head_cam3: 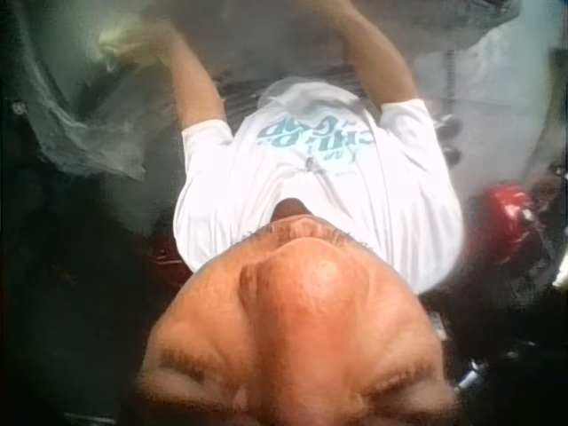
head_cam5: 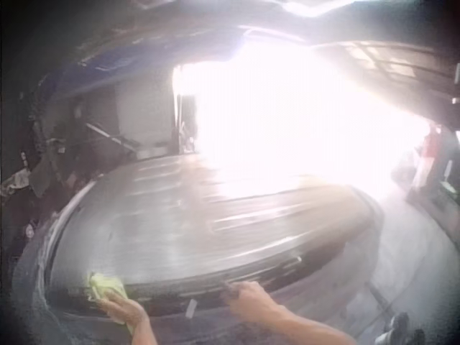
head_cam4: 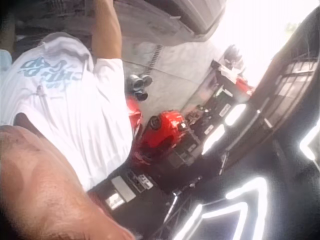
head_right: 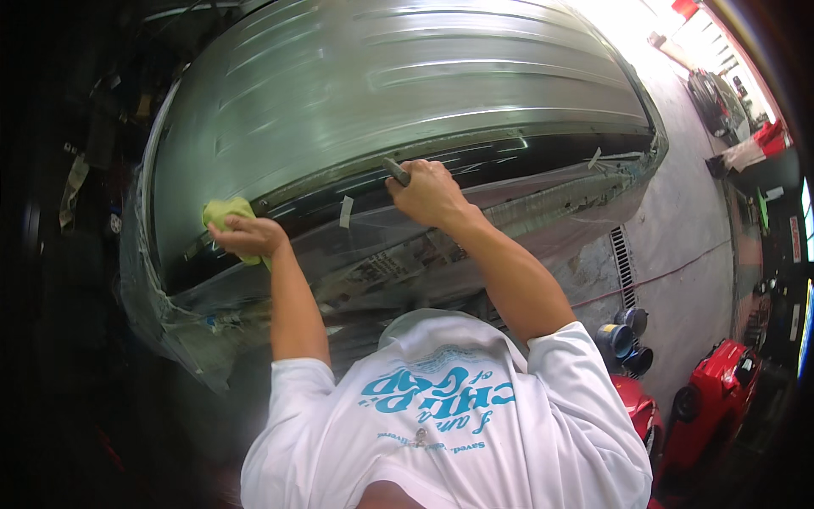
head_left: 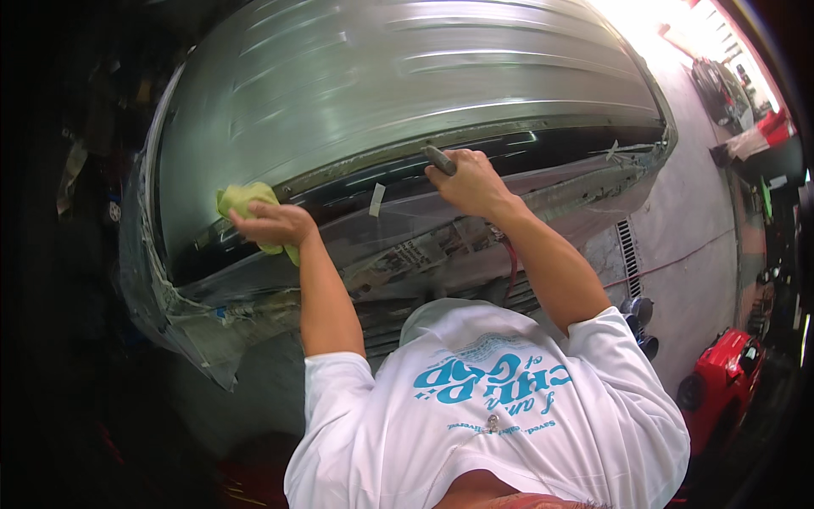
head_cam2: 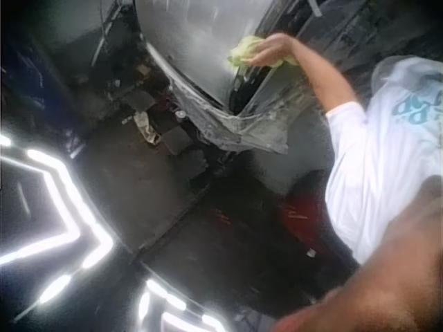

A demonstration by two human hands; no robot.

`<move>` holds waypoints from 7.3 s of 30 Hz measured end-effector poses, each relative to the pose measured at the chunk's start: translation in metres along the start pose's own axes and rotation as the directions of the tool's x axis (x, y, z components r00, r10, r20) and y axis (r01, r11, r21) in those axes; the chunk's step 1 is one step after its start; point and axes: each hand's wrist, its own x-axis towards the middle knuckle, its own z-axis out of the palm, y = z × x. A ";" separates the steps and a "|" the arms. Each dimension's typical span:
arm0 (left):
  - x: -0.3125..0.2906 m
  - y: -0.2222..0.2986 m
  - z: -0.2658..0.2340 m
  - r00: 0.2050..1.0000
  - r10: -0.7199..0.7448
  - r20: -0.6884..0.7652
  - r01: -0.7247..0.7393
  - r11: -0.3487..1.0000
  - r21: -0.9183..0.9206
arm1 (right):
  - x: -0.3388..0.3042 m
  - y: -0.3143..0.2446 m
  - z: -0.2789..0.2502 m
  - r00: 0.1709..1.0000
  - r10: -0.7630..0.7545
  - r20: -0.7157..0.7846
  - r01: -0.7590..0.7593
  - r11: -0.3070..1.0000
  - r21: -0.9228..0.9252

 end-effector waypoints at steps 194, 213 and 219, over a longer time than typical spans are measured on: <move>-0.463 0.399 0.068 -0.096 0.739 0.667 -0.666 0.450 -0.595 | -0.270 0.326 -0.280 0.848 0.361 -0.388 0.111 0.594 0.797; -0.304 0.292 0.072 0.431 0.593 0.681 -0.537 0.774 -0.335 | -0.214 0.209 -0.199 0.708 0.095 -0.700 0.110 0.964 0.242; -0.311 0.309 0.063 0.382 0.533 0.755 -0.611 0.759 -0.226 | -0.125 0.199 -0.234 0.779 -0.111 -0.617 0.078 0.994 -0.079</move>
